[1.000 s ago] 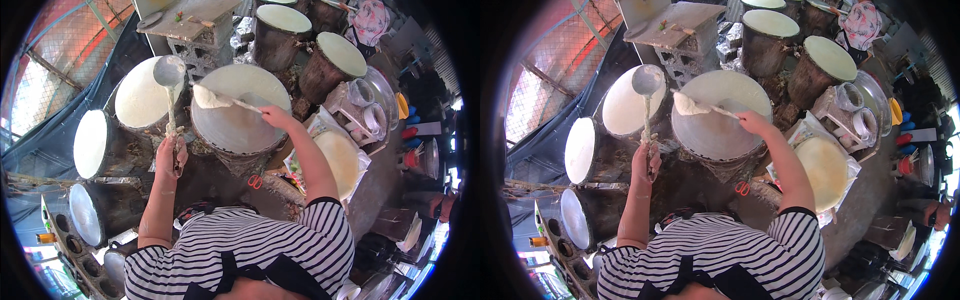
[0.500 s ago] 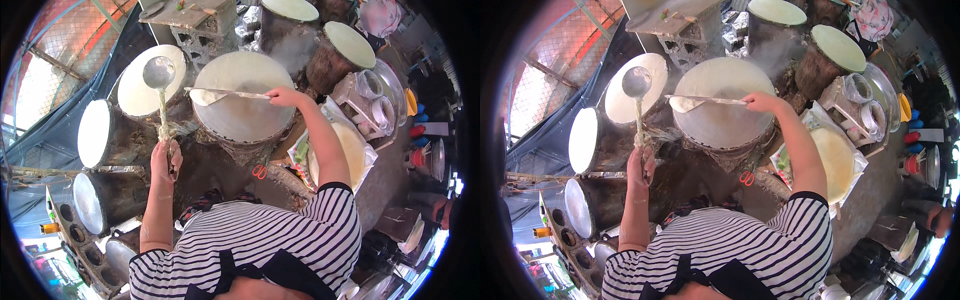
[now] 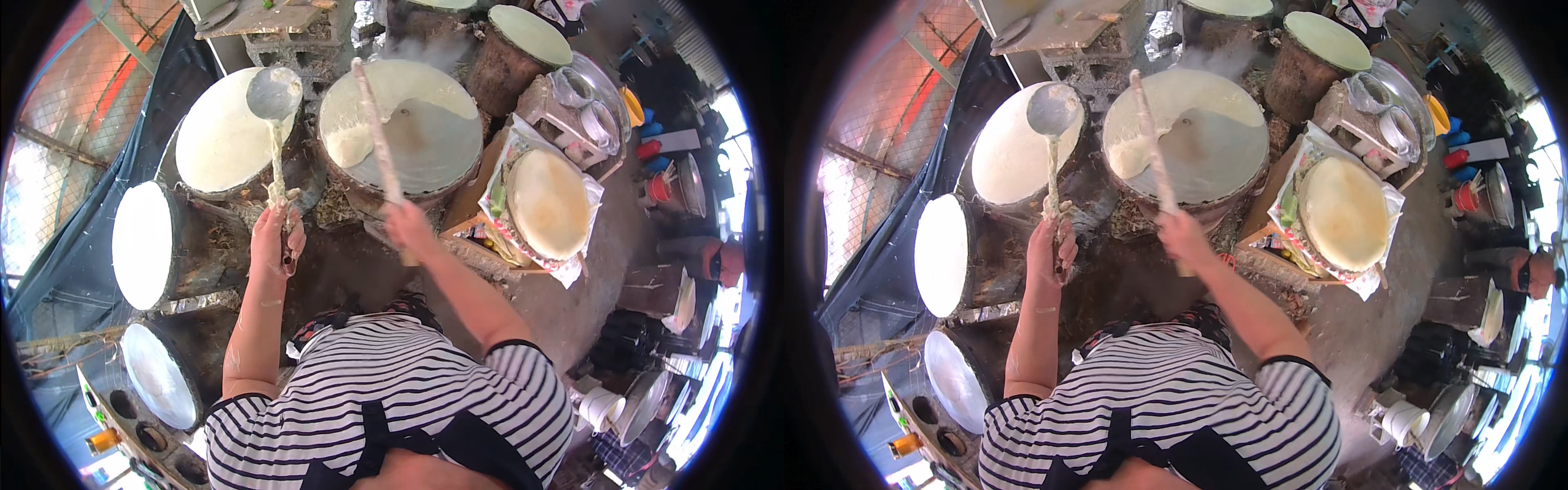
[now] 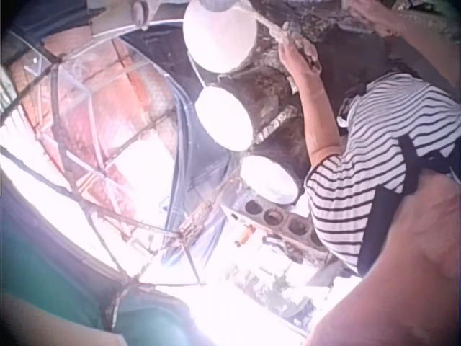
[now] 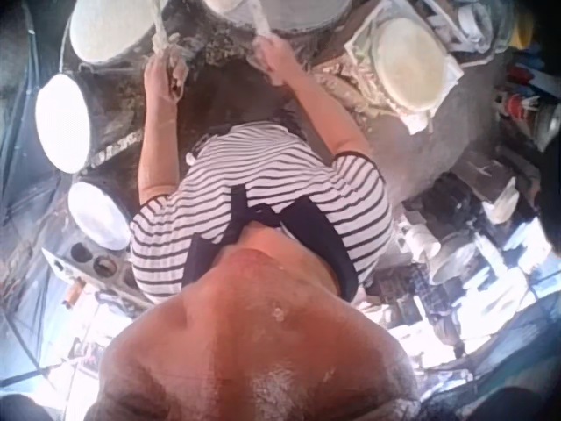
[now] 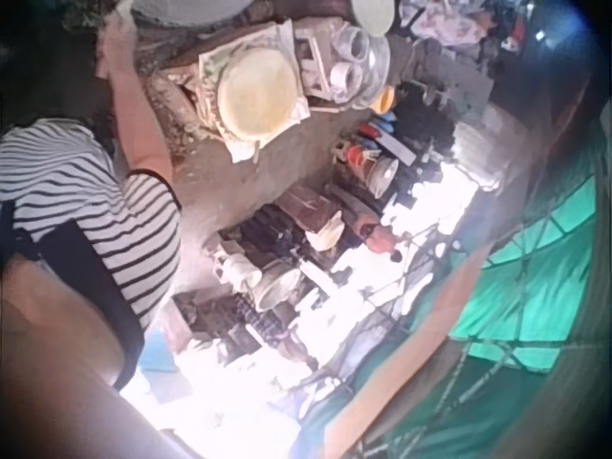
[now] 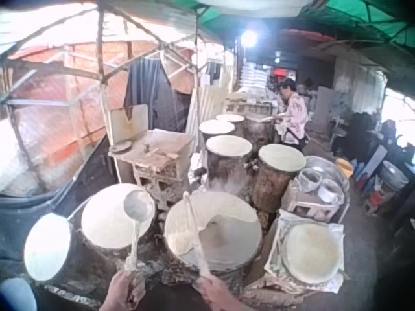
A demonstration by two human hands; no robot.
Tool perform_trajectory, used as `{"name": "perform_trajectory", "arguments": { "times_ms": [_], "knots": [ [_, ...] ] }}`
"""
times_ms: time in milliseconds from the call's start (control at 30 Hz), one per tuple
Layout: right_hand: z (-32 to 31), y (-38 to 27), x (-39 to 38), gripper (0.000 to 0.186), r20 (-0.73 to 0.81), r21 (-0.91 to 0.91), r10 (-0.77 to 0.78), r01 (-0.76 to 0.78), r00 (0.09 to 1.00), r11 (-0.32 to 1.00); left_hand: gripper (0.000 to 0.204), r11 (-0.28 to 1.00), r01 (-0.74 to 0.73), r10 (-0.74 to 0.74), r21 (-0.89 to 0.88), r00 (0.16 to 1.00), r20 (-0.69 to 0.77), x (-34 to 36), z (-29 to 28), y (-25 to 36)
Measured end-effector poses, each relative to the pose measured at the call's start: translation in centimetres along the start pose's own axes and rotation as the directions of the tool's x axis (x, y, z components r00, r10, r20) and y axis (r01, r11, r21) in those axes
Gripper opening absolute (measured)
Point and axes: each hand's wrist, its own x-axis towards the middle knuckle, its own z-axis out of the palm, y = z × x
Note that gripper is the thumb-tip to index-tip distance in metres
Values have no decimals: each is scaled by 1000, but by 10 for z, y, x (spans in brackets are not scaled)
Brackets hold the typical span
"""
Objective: The person ladles batter onto multiple hot griddles, spreads it into thin circles, and removes cooked crepes to a stack. They repeat this cycle across several griddles using a ladle and a wooden spreader.
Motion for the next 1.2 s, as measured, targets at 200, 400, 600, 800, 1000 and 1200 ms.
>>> {"name": "perform_trajectory", "arguments": {
  "times_ms": [200,400,600,800,1000,1200],
  "knots": [
    [119,57,38,33,-123,418,35,20,992,908,19,992,70,-76,103,995,62,2,-29,25],
    [127,76,-19,34,-260,436,121,5,958,900,23,982,121,-141,146,980,138,0,-49,31],
    [131,80,32,44,-255,206,5,49,967,977,25,974,135,-166,181,971,169,1,-41,30],
    [96,77,-24,39,-262,398,157,-41,952,916,22,968,148,-196,204,951,240,7,-40,24],
    [113,78,-4,44,-197,51,-16,27,980,998,20,962,165,-212,218,953,214,5,-27,6],
    [52,68,-13,47,-284,70,97,-80,954,994,22,968,124,-173,219,960,222,-1,-6,-1]
  ]
}}
